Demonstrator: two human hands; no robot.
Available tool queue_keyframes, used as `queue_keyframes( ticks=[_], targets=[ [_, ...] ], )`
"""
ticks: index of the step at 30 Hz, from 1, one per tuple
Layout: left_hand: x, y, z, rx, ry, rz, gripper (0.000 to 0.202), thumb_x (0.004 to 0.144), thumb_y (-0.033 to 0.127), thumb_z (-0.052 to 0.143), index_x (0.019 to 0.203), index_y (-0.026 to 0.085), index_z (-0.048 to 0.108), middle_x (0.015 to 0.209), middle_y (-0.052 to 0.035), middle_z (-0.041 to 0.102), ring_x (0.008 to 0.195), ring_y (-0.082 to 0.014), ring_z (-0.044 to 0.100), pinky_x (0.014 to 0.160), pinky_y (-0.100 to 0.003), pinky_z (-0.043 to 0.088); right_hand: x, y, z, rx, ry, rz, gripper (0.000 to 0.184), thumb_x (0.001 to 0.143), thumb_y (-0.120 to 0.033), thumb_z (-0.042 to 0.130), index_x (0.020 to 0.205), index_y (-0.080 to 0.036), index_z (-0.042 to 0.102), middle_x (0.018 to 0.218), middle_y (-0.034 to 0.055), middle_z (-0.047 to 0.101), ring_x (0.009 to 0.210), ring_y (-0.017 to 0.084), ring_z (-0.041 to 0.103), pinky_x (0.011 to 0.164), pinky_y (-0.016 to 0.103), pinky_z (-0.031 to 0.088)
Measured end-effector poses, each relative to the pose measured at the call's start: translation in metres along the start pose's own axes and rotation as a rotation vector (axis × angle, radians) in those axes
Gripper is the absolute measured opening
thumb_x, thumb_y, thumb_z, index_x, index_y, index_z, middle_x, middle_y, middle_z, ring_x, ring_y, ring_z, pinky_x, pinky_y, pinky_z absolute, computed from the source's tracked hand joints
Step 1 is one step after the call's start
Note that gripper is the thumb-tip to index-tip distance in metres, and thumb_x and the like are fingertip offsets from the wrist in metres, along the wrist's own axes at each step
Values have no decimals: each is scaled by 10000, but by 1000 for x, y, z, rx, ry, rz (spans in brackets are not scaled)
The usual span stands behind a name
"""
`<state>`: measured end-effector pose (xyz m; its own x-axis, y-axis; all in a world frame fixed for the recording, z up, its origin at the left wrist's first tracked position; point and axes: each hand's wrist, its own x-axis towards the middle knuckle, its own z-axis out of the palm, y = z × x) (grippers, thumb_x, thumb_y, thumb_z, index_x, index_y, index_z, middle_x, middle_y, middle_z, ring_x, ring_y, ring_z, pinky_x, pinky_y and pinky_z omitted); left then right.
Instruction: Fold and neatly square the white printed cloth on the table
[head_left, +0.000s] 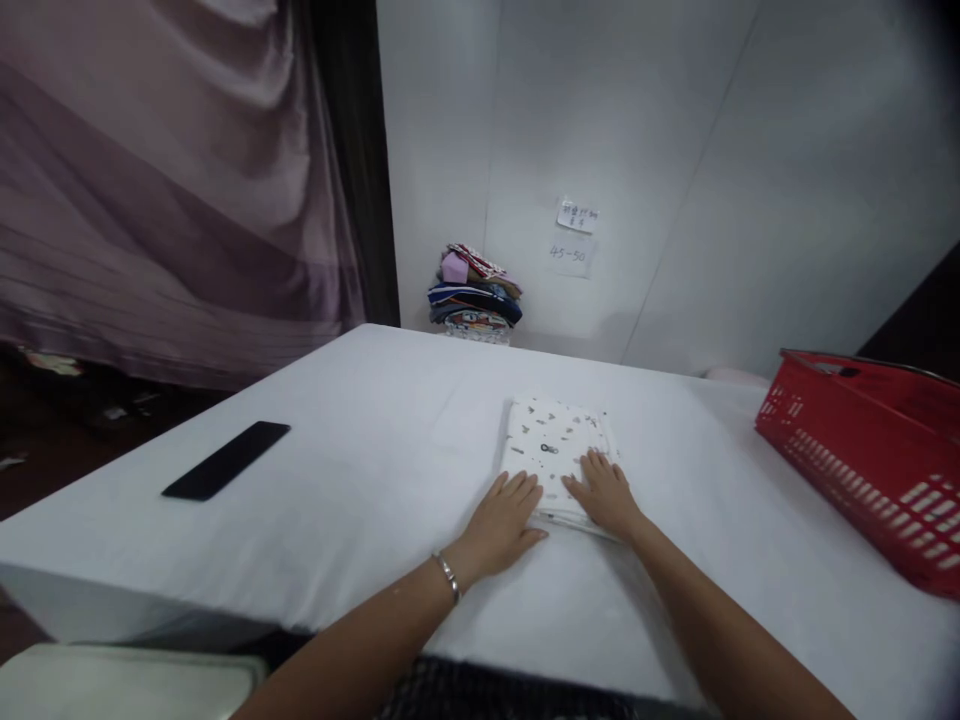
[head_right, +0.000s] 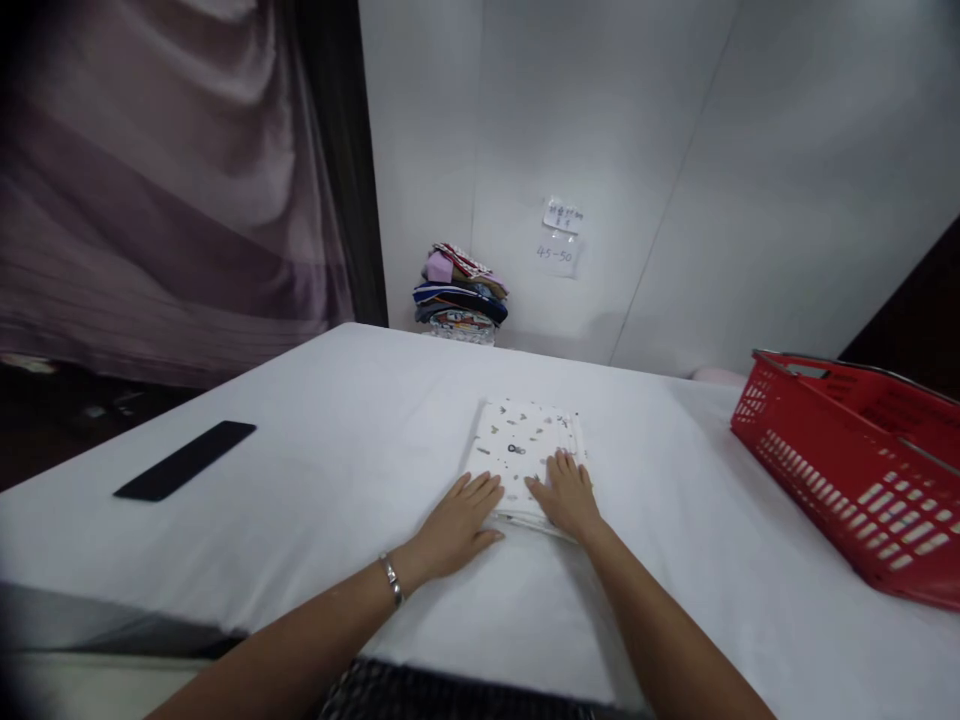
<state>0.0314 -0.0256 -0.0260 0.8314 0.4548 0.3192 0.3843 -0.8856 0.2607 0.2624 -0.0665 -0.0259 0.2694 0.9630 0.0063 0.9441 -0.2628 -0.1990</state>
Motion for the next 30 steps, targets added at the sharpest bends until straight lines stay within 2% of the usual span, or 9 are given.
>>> queue_keyframes(
  ticks=[3, 5, 8, 12, 16, 20, 24, 27, 30],
  targets=[
    [10, -3, -10, -184, 26, -90, 386, 935, 442, 321, 1116, 220, 579, 1268, -49, 563, 1218, -204, 461, 1041, -373, 308, 10, 12, -2, 95, 36, 14, 624, 881, -539, 316, 1336, -127, 431, 1465, 136, 316, 1371, 265, 228, 1099, 435, 193],
    [20, -11, -14, -290, 109, -234, 379, 940, 407, 301, 1025, 217, 618, 1202, -45, 601, 1156, -186, 507, 996, -325, 354, 18, 22, -2, 132, 118, 48, 618, 863, -526, 344, 1321, -124, 447, 1452, 139, 336, 1358, 274, 258, 1094, 418, 228],
    [36, -29, -15, -405, 193, -566, 363, 886, 381, 407, 1137, 171, 567, 1243, -89, 565, 1154, -205, 503, 980, -305, 365, 28, 36, -1, 199, 186, 112, 660, 835, -478, 391, 1368, -90, 368, 1441, 156, 346, 1334, 284, 309, 1082, 410, 269],
    [51, -47, -11, -625, 50, -876, 559, 801, 400, 513, 1277, 115, 437, 1240, -150, 554, 1106, -259, 538, 921, -328, 399, 31, 45, -5, 331, 204, 215, 766, 822, -481, 423, 1443, -88, 207, 1436, 166, 354, 1309, 286, 357, 1053, 409, 315],
    [58, -53, -12, -735, 4, -930, 626, 736, 375, 585, 1277, 110, 414, 1155, -145, 608, 1040, -268, 577, 878, -329, 424, 28, 44, -18, 456, 88, 398, 881, 777, -553, 501, 1466, -134, 144, 1367, 184, 447, 1226, 308, 465, 988, 413, 382],
    [59, -47, -17, -868, -36, -968, 558, 701, 364, 619, 1171, 92, 489, 1189, -180, 586, 1055, -278, 575, 825, -312, 466, 28, 47, -31, 579, 21, 445, 984, 693, -583, 612, 1461, -150, 173, 1344, 203, 461, 1196, 302, 493, 944, 391, 423],
    [55, -12, -10, -1107, -69, -931, 508, 742, 367, 597, 1172, 135, 459, 1147, -154, 614, 887, -228, 639, 664, -290, 521, 34, 79, -42, 632, -40, 444, 987, 673, -578, 645, 1456, -178, 199, 1341, 211, 447, 1098, 293, 571, 882, 373, 462],
    [50, 24, 3, -1456, -267, -820, 637, 736, 380, 636, 1255, 171, 331, 1040, -149, 647, 621, -176, 639, 516, -305, 519, 42, 118, -49, 541, -37, 394, 959, 681, -575, 637, 1449, -172, 229, 1297, 203, 489, 1070, 290, 588, 894, 382, 450],
    [44, 44, 14, -1599, -430, -741, 731, 658, 374, 726, 1242, 171, 335, 943, -127, 658, 541, -142, 614, 474, -276, 506, 49, 144, -57, 347, -96, 348, 905, 699, -577, 606, 1421, -125, 302, 1215, 209, 554, 1063, 317, 587, 896, 413, 446]
  ],
)
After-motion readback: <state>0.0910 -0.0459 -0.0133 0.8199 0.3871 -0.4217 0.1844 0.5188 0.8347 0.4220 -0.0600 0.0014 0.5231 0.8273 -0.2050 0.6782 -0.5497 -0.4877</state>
